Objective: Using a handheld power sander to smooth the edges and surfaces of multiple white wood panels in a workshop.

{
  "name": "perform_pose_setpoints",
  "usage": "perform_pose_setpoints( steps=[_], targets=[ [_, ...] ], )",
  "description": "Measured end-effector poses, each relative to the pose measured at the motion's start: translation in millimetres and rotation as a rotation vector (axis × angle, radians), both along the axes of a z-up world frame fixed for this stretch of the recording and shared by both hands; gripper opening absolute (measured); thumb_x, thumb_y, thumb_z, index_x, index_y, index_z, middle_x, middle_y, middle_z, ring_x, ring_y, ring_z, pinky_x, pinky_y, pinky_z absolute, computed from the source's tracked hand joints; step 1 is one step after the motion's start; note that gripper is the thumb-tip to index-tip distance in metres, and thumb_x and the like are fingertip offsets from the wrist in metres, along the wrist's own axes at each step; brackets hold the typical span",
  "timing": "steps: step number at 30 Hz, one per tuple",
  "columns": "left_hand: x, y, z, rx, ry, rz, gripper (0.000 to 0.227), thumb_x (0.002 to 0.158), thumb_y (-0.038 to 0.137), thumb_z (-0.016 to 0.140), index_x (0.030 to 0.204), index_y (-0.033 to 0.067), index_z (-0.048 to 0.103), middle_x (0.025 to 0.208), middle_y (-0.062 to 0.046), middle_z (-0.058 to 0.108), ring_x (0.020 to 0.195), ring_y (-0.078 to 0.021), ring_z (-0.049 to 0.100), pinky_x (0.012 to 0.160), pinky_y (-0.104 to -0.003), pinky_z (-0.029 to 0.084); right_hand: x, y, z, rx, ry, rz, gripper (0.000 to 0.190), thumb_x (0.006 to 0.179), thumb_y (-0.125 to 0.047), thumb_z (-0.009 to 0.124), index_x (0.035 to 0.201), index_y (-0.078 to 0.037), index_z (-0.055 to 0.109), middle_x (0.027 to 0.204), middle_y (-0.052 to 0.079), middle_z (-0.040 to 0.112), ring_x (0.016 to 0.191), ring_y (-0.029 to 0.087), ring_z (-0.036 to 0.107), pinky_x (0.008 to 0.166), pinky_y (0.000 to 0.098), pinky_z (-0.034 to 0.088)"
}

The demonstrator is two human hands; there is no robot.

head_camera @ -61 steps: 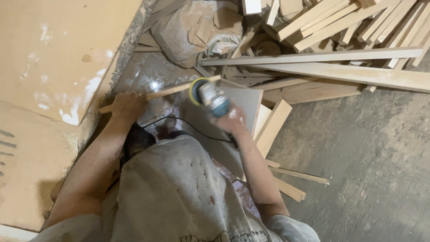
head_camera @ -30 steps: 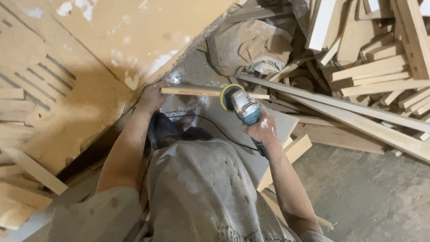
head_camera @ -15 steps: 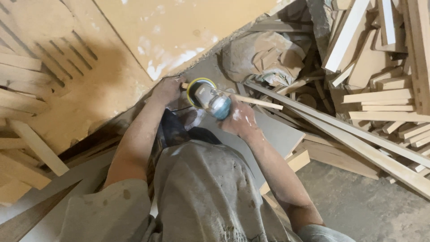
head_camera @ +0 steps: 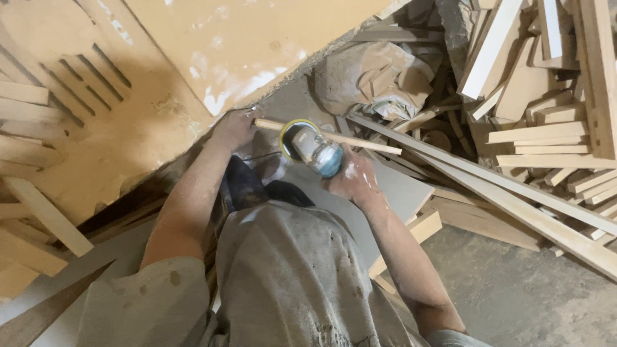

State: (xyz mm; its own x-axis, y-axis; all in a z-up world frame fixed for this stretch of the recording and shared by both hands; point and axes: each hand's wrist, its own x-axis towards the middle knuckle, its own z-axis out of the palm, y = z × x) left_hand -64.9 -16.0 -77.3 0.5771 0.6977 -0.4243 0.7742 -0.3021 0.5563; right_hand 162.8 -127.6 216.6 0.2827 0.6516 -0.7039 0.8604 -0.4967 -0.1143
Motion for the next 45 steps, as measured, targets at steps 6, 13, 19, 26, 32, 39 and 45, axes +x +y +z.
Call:
perform_pose_setpoints(
  steps=[6,13,19,26,32,39,45],
  targets=[
    [-3,-4,-22,0.064,0.01,-0.037,0.032,0.099,0.03,0.06,0.129,0.0279,0.071,0.126,-0.002,0.077,0.12,-0.0291,0.072,0.107,-0.045,0.059,28,-22,-4,-0.003,-0.016,-0.126,0.061,0.064,-0.034,0.088,0.114,-0.016,0.057,0.107,0.015,0.076,0.115,0.04,0.073,0.099,0.0516,0.058],
    [-6,-5,-2,-0.002,0.062,-0.011,0.037,0.098,0.023,0.053,0.13,0.0358,0.067,0.123,-0.002,0.077,0.121,-0.0282,0.072,0.108,-0.045,0.058,64,-49,-13,-0.04,-0.056,-0.278,0.07,0.064,-0.031,0.088,0.124,-0.015,0.057,0.115,0.02,0.076,0.12,0.044,0.07,0.102,0.0554,0.057],
    [-11,-2,40,-0.011,-0.012,-0.01,0.03,0.101,0.03,0.058,0.128,0.0275,0.07,0.12,-0.012,0.077,0.119,-0.035,0.071,0.105,-0.048,0.058,78,-53,8,-0.021,-0.073,-0.454,0.08,0.067,-0.031,0.088,0.138,-0.016,0.056,0.123,0.023,0.074,0.127,0.045,0.066,0.108,0.0567,0.054],
    [-3,-4,31,-0.01,0.018,0.013,0.036,0.1,0.032,0.056,0.128,0.0184,0.073,0.115,-0.022,0.078,0.116,-0.0392,0.073,0.105,-0.05,0.057,136,-89,-7,0.0,-0.182,-0.59,0.072,0.064,-0.039,0.088,0.127,-0.015,0.062,0.122,0.021,0.074,0.125,0.042,0.067,0.107,0.0532,0.055],
    [3,-8,47,-0.141,0.088,0.056,0.05,0.104,0.038,0.044,0.14,0.017,0.071,0.128,-0.022,0.076,0.126,-0.0417,0.068,0.109,-0.052,0.052,179,-114,-26,0.055,-0.249,-0.669,0.077,0.062,-0.043,0.092,0.125,-0.009,0.066,0.126,0.026,0.072,0.13,0.045,0.063,0.109,0.0531,0.053],
    [-1,-12,58,-0.239,0.075,0.184,0.046,0.105,0.05,0.05,0.14,0.0282,0.069,0.131,-0.017,0.074,0.123,-0.0396,0.069,0.103,-0.052,0.054,146,-163,34,0.245,-0.132,-1.037,0.075,0.061,-0.039,0.093,0.125,-0.006,0.07,0.118,0.025,0.072,0.121,0.043,0.068,0.098,0.058,0.054],
    [34,5,156,-0.217,0.092,0.124,0.053,0.084,0.054,0.068,0.13,0.0282,0.074,0.114,-0.016,0.079,0.107,-0.0391,0.075,0.087,-0.049,0.057,154,-244,-14,0.619,0.067,-1.289,0.046,0.058,-0.024,0.099,0.091,-0.006,0.074,0.079,0.018,0.068,0.076,0.029,0.069,0.07,0.0455,0.057]
  ],
)
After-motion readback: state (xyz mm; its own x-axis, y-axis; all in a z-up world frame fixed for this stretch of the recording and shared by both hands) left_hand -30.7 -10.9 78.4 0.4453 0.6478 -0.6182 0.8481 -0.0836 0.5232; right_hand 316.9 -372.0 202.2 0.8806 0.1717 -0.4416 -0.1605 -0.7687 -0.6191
